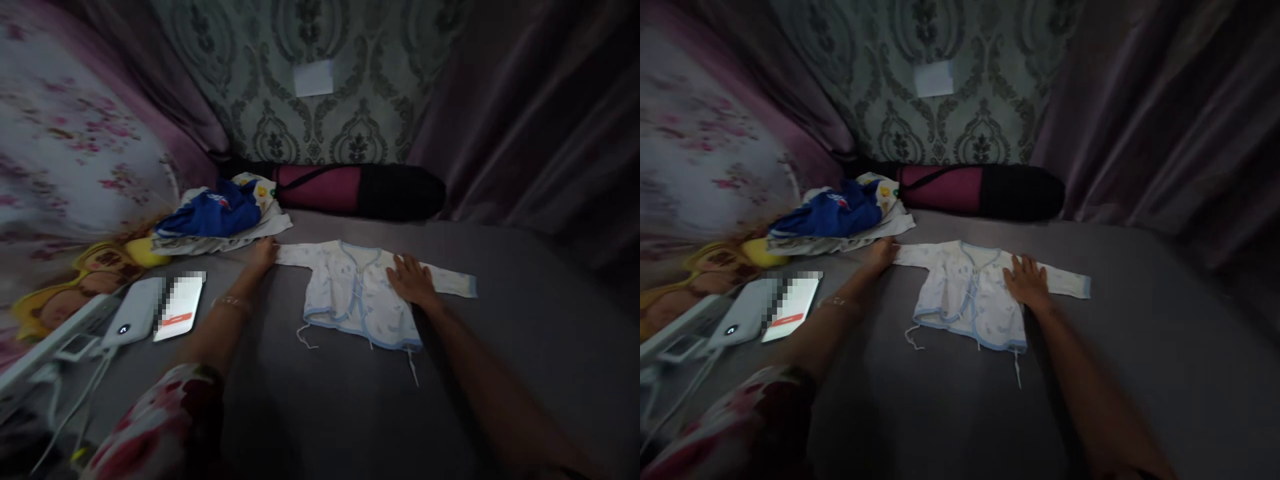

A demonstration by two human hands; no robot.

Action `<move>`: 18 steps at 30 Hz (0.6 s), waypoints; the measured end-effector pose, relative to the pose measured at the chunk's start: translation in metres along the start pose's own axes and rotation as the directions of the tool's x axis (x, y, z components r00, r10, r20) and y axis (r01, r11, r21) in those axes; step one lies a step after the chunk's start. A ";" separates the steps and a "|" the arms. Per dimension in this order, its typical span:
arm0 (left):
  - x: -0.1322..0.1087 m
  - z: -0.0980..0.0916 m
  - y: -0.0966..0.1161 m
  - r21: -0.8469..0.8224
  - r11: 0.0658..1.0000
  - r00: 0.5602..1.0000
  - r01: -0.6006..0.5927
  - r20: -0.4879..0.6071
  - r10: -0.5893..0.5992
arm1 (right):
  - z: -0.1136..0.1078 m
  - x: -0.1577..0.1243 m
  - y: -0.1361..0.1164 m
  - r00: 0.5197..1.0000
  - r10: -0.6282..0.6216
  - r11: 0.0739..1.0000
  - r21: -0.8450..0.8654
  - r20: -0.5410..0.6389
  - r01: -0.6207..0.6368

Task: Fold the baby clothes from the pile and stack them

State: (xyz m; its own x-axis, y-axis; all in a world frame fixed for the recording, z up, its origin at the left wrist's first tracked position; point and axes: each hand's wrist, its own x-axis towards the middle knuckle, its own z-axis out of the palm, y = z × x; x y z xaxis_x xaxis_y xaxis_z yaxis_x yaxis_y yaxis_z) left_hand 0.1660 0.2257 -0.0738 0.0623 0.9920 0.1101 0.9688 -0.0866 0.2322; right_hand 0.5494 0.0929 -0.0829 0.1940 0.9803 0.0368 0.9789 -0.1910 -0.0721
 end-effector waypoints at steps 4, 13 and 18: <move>-0.002 0.004 0.008 -0.125 0.969 0.975 0.212 -0.043 -0.218 | -0.015 0.022 -0.033 0.991 -0.052 0.998 0.027 -0.127 0.056; -0.014 0.012 0.016 -0.278 0.898 0.904 0.342 -0.165 -0.395 | -0.013 0.081 -0.137 0.990 0.107 0.963 0.238 0.093 -0.126; -0.012 0.009 0.016 -0.299 0.878 0.896 0.373 -0.131 -0.425 | -0.007 0.086 -0.146 0.980 0.163 0.942 0.276 0.114 -0.189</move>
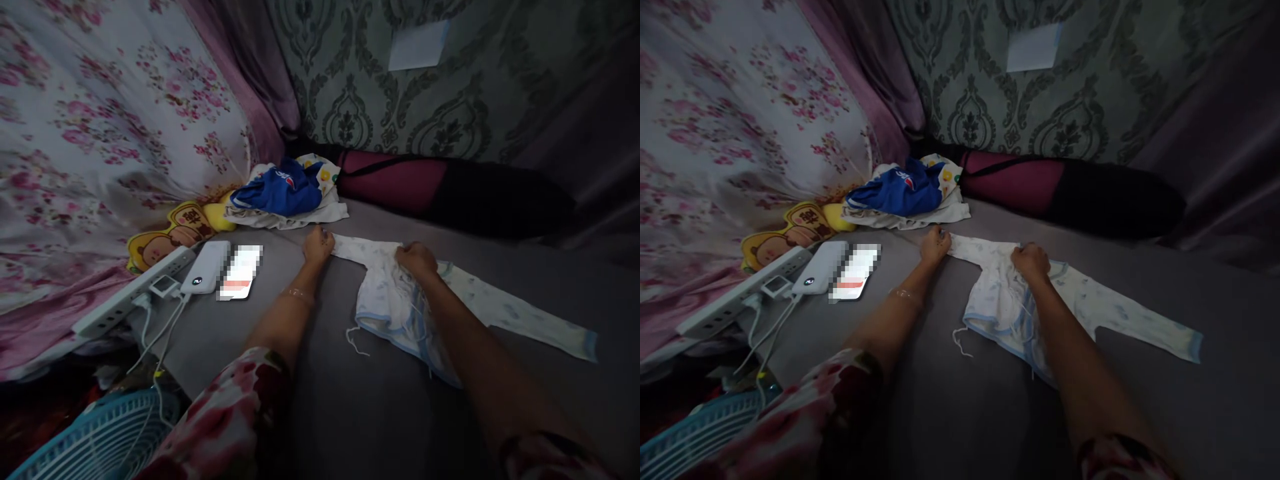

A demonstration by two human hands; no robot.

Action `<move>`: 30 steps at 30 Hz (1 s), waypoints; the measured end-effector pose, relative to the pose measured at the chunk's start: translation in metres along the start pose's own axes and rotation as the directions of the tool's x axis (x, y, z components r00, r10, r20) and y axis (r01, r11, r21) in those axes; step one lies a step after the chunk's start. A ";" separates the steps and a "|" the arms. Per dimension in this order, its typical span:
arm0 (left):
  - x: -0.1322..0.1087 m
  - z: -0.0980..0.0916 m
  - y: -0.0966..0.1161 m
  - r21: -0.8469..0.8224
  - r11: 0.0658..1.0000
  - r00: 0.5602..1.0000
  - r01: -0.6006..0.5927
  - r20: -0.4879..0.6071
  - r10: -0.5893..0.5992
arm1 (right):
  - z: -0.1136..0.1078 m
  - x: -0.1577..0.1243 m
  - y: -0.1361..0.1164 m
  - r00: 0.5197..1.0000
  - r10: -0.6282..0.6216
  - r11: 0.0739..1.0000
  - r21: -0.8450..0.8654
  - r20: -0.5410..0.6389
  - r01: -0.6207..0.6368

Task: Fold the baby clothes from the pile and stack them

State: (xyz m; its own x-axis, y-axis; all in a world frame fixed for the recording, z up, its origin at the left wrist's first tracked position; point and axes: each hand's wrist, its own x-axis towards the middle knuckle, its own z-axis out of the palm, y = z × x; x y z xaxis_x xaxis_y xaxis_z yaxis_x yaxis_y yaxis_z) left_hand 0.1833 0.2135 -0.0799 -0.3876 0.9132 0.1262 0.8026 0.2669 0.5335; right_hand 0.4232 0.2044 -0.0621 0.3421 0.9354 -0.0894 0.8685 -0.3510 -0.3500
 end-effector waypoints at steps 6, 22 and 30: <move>-0.001 -0.002 0.001 -0.022 1.000 1.000 -0.017 0.010 0.018 | 0.009 -0.008 -0.001 0.991 -0.048 0.999 -0.002 -0.128 0.048; -0.003 0.005 -0.002 0.003 1.000 0.995 -0.011 -0.100 0.012 | 0.021 -0.017 0.005 0.936 -0.171 0.984 -0.108 -0.308 0.145; -0.007 0.002 -0.001 0.030 0.878 0.858 -0.479 -0.196 0.475 | 0.019 -0.031 -0.021 0.779 -0.588 0.798 -0.312 -0.217 0.516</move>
State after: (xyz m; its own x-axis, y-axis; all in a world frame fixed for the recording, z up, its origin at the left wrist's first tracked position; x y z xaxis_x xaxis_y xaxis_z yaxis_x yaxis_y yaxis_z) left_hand 0.1863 0.2071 -0.0827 -0.0407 0.8497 0.5257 0.9032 -0.1937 0.3830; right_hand 0.3877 0.1831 -0.0697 -0.1666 0.9259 0.3389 0.9813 0.1892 -0.0345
